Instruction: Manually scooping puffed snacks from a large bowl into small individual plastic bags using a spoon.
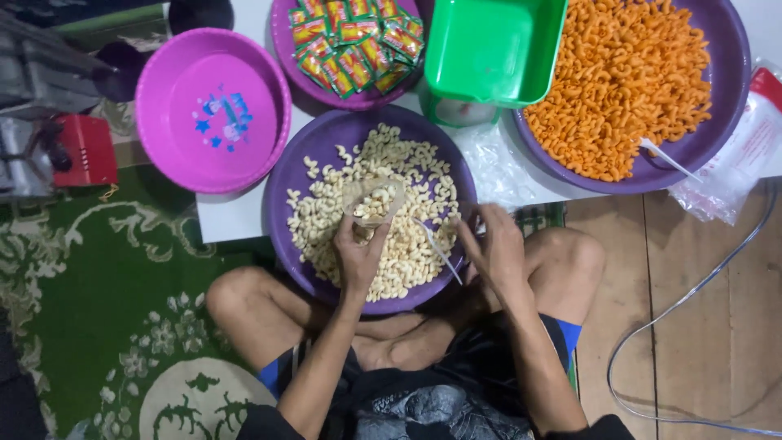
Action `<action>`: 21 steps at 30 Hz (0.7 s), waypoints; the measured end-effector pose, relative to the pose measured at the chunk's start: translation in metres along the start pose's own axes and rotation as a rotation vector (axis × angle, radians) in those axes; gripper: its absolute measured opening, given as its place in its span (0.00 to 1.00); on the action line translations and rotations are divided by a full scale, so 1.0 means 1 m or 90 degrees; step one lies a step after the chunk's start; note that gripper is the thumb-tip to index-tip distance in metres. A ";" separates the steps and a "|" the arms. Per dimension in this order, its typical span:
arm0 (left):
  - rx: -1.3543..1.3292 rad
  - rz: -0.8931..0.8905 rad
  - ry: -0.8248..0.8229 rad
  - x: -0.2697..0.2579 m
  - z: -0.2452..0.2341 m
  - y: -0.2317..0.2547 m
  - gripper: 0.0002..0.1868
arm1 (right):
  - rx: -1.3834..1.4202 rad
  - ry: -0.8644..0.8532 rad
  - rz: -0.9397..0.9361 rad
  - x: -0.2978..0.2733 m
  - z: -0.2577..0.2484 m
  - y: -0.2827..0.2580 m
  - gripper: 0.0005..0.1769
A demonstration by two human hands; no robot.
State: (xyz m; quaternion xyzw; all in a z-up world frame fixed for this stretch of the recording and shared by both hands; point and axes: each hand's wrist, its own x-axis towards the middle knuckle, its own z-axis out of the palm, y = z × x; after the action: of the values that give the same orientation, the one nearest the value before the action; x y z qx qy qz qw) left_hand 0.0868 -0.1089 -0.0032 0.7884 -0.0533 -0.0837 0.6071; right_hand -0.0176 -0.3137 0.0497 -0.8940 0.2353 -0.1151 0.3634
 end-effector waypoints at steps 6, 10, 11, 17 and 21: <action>0.013 -0.023 0.053 -0.047 -0.036 0.015 0.30 | -0.110 -0.298 0.259 -0.067 0.019 0.001 0.36; -0.033 -0.028 0.077 -0.073 -0.057 0.020 0.28 | -0.119 -0.253 0.214 -0.082 0.019 -0.013 0.21; -0.037 -0.025 0.087 -0.079 -0.063 0.021 0.30 | -0.091 -0.166 0.172 -0.082 0.016 -0.016 0.15; -0.068 -0.013 0.114 -0.106 -0.093 0.006 0.33 | 0.124 0.109 0.015 -0.070 0.032 -0.022 0.11; -0.115 0.044 0.127 -0.117 -0.105 0.020 0.31 | 0.250 0.104 -0.012 -0.056 0.062 -0.004 0.13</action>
State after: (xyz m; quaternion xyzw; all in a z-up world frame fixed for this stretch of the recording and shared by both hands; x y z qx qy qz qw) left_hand -0.0074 0.0070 0.0505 0.7325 -0.0124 0.0116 0.6806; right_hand -0.0413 -0.2456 0.0063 -0.7959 0.2284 -0.2343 0.5093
